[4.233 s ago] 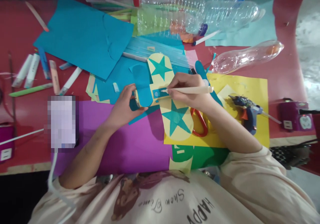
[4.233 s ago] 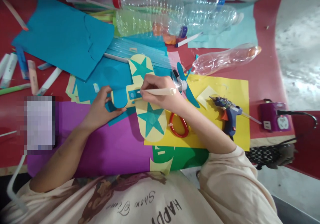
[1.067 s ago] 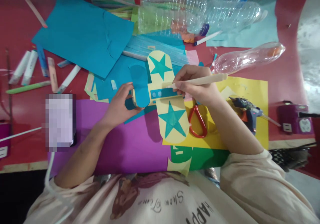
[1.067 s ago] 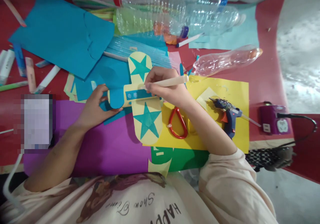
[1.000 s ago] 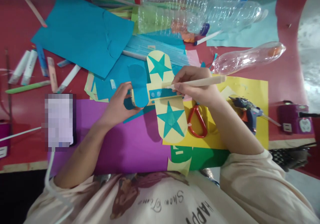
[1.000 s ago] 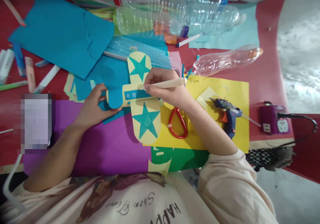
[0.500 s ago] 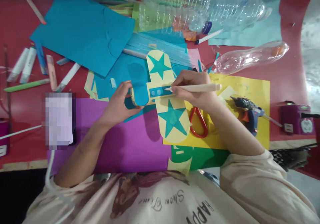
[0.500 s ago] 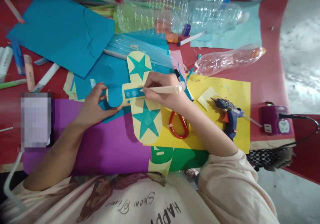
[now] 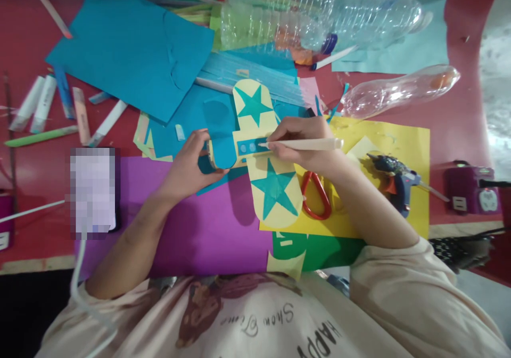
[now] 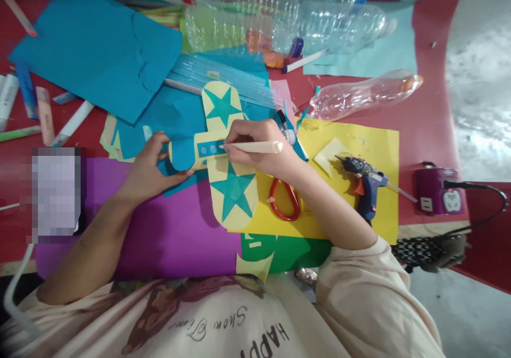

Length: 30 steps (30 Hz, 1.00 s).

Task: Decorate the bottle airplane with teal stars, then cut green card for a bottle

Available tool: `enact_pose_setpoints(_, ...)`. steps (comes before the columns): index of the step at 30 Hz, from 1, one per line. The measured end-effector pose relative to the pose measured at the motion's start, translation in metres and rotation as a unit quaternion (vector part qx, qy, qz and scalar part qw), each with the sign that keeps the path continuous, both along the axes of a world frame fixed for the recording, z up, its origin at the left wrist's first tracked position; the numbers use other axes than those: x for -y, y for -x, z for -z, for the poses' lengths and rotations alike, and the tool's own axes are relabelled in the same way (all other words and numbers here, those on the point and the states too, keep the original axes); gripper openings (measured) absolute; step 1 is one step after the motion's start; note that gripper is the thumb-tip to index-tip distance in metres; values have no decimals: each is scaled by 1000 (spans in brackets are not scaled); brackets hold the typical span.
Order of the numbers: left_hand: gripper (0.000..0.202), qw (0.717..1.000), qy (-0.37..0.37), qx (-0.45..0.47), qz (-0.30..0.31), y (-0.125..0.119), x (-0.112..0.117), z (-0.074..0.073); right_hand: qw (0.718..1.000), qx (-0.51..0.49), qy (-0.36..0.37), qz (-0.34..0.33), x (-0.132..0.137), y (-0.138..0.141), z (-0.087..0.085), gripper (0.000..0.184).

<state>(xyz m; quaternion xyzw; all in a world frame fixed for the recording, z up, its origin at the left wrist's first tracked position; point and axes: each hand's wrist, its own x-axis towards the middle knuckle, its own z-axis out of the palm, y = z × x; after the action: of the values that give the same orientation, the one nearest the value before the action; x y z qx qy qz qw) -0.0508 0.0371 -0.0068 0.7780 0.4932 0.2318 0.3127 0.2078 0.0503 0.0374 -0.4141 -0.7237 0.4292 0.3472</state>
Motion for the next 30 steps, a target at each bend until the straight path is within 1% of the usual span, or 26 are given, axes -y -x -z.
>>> enact_pose_setpoints(4,53,1000,0,-2,0,0,0,0,1000,1,-1,-23,0,-1,-1,12)
enact_pose_setpoints(8,54,1000,11,0,-2,0,0,-1,1000,8,1,-26,-1,-3,-2,12)
enact_pose_setpoints(14,57,999,31,-6,-16,-1,1,-3,999,22,-18,15,-1,-3,-2,15)
enact_pose_setpoints(17,55,999,33,2,-15,-2,1,-4,999,29,-6,39,0,-2,-2,17)
enact_pose_setpoints(20,55,999,31,2,-14,-2,0,-4,998,30,9,46,0,-1,-2,16)
enact_pose_setpoints(30,55,1000,25,0,-13,-1,1,-2,1000,20,5,11,0,-1,0,17)
